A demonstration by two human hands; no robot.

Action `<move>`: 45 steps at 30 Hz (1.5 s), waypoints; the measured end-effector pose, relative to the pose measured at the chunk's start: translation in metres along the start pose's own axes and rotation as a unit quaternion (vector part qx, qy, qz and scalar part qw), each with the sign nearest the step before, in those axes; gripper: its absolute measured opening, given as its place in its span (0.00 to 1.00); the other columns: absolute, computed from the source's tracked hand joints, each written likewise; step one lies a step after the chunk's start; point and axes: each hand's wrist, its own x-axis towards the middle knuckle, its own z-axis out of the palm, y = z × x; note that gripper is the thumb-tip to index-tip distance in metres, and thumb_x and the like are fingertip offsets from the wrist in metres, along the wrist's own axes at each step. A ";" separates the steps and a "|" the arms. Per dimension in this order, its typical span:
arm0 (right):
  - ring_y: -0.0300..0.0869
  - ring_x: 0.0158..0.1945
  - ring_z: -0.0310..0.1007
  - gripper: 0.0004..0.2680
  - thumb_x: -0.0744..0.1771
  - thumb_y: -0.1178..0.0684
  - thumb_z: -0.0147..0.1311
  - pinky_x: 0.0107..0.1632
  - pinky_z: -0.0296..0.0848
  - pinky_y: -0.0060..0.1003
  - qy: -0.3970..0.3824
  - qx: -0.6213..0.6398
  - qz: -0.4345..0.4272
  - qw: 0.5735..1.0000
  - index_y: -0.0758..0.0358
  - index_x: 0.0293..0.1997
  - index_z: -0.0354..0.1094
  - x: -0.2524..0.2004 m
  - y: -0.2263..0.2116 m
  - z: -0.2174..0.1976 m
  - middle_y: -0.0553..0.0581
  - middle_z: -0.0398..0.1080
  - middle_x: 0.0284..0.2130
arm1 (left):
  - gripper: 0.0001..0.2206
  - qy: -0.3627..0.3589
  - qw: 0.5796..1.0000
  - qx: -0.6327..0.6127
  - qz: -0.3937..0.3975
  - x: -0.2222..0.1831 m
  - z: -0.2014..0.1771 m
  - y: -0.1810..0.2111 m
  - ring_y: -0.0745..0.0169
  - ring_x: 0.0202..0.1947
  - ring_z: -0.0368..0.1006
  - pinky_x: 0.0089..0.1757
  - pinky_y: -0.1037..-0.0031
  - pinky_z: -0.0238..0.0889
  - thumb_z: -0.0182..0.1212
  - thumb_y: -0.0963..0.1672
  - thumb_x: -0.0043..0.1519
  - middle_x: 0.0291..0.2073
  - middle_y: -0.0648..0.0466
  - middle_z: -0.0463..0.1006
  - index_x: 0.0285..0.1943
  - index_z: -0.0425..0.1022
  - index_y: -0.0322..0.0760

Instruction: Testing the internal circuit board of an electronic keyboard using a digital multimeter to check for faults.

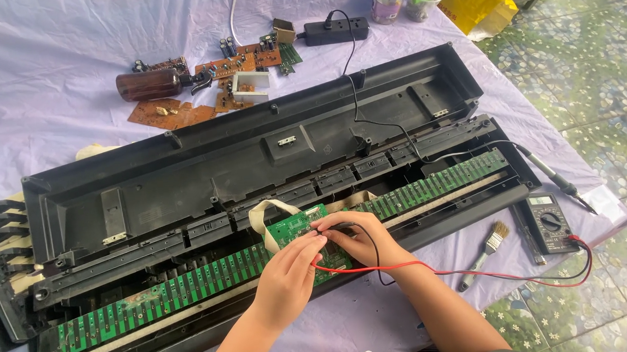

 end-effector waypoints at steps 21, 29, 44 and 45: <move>0.43 0.47 0.81 0.07 0.63 0.67 0.57 0.51 0.80 0.33 -0.009 -0.019 -0.006 1.000 0.69 0.43 0.75 0.001 -0.006 0.000 0.60 0.80 0.47 | 0.15 -0.012 1.000 -0.027 -0.009 0.001 0.000 0.000 0.52 0.53 0.78 0.51 0.69 0.74 0.62 0.33 0.56 0.51 0.48 0.80 0.52 0.74 0.29; 0.43 0.46 0.80 0.07 0.63 0.65 0.60 0.50 0.80 0.33 -0.004 -0.057 -0.044 0.997 0.67 0.42 0.75 0.004 -0.010 -0.001 0.56 0.79 0.46 | 0.17 -0.019 0.999 -0.029 -0.016 0.001 -0.001 0.001 0.51 0.55 0.77 0.52 0.68 0.73 0.62 0.33 0.55 0.53 0.49 0.79 0.53 0.73 0.30; 0.41 0.44 0.80 0.05 0.64 0.65 0.60 0.50 0.79 0.32 0.006 -0.026 -0.011 1.000 0.69 0.41 0.75 0.002 -0.003 0.000 0.57 0.80 0.44 | 0.15 -0.014 0.999 -0.035 -0.033 -0.006 0.003 -0.004 0.54 0.51 0.78 0.49 0.71 0.74 0.61 0.33 0.56 0.55 0.49 0.78 0.53 0.74 0.31; 0.41 0.44 0.80 0.05 0.63 0.66 0.60 0.50 0.79 0.32 0.008 -0.022 -0.007 1.000 0.70 0.41 0.75 0.002 -0.001 0.000 0.57 0.80 0.44 | 0.15 -0.014 0.999 -0.033 -0.031 -0.006 0.003 -0.004 0.53 0.52 0.78 0.50 0.70 0.73 0.61 0.34 0.57 0.54 0.49 0.78 0.53 0.74 0.31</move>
